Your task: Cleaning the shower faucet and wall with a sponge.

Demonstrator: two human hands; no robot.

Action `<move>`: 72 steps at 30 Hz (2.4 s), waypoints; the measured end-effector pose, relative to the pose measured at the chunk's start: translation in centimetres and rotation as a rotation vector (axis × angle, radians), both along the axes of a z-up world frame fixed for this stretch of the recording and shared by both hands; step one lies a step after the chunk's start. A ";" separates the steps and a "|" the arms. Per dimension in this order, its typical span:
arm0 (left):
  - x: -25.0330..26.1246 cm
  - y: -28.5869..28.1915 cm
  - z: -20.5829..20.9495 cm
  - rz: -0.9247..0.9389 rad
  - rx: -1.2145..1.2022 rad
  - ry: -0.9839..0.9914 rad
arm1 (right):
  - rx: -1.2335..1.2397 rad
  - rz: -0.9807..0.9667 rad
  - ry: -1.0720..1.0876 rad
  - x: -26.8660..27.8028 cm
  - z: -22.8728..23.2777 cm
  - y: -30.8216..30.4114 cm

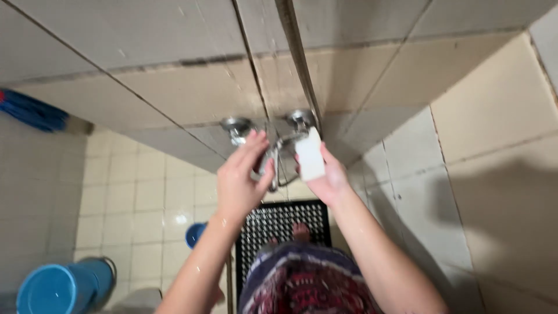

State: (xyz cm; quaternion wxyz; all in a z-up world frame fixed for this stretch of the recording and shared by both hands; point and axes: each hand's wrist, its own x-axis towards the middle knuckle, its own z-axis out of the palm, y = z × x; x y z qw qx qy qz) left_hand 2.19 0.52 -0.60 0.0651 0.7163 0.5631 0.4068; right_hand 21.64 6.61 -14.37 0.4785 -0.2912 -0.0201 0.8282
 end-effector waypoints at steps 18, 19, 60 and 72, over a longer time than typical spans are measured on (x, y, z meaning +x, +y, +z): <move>0.1 0.0 0.7 0.016 -0.030 0.004 | 1.357 -0.257 -2.056 -3.2 10.4 0.0; 0.1 0.1 0.6 0.019 -0.030 -0.001 | 1.363 -0.252 -2.057 -2.8 9.7 -0.2; 1.5 4.6 1.0 -0.078 -0.091 0.152 | 0.120 -0.231 -0.564 0.5 0.7 2.7; 5.8 11.7 -0.6 -0.162 -0.572 0.697 | 0.117 -0.036 -0.885 -1.6 -2.2 4.4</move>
